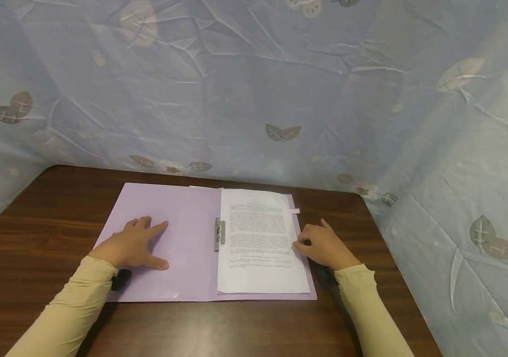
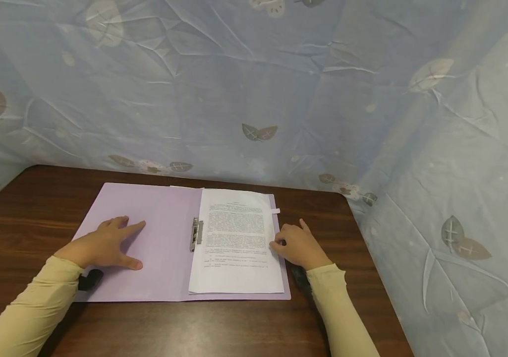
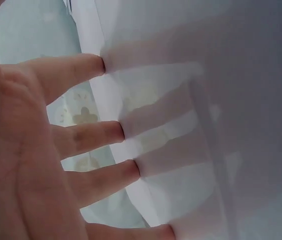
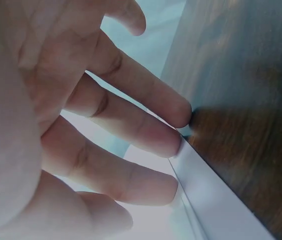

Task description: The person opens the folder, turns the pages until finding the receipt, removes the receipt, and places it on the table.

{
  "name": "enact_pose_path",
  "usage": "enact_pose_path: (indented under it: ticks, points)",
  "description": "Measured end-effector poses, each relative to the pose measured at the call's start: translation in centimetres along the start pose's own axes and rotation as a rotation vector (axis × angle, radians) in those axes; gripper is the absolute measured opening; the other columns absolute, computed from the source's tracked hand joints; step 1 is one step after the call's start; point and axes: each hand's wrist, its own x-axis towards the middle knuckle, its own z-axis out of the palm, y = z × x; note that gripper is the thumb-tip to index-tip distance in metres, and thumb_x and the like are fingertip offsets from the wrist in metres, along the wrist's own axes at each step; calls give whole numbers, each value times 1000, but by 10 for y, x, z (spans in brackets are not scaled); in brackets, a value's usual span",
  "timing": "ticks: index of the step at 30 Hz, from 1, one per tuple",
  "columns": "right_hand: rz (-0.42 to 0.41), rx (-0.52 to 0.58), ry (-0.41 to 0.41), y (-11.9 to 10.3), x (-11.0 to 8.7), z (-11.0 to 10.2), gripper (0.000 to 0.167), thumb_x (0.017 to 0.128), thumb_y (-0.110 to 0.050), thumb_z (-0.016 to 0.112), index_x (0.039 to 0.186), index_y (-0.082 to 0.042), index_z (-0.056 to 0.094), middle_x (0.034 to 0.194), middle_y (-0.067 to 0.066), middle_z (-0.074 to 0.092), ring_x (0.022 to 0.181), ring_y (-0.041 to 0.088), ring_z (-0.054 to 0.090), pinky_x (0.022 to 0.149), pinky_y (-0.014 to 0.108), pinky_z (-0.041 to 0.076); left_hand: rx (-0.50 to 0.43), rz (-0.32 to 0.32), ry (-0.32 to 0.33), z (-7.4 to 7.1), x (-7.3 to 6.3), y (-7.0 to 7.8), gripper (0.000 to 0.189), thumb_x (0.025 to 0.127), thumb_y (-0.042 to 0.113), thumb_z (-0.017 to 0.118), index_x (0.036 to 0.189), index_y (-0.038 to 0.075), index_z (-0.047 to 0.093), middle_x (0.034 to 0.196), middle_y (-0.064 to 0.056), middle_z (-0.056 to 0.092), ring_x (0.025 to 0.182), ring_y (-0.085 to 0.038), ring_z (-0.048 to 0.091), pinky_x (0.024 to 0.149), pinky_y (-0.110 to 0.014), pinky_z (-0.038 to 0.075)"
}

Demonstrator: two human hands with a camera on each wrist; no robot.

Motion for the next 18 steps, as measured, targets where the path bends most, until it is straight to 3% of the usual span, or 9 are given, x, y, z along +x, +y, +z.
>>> enact_pose_path:
  ticks: [7, 18]
  points:
    - [7, 12, 5, 0, 0, 3, 17, 95, -23, 75, 78, -19, 76, 83, -8, 61, 83, 13, 56, 119, 69, 17, -23, -19, -37, 3, 1, 1, 118, 66, 64, 89, 156, 4, 42, 158, -44, 20, 142, -72, 14, 91, -92, 23]
    - [18, 12, 4, -6, 3, 0, 14, 94, -21, 76, 80, -16, 77, 82, -6, 60, 81, 13, 53, 119, 65, 25, -10, -10, -41, -5, 0, 4, 116, 66, 60, 90, 155, 3, 44, 157, -44, 23, 141, -71, 19, 92, -91, 25]
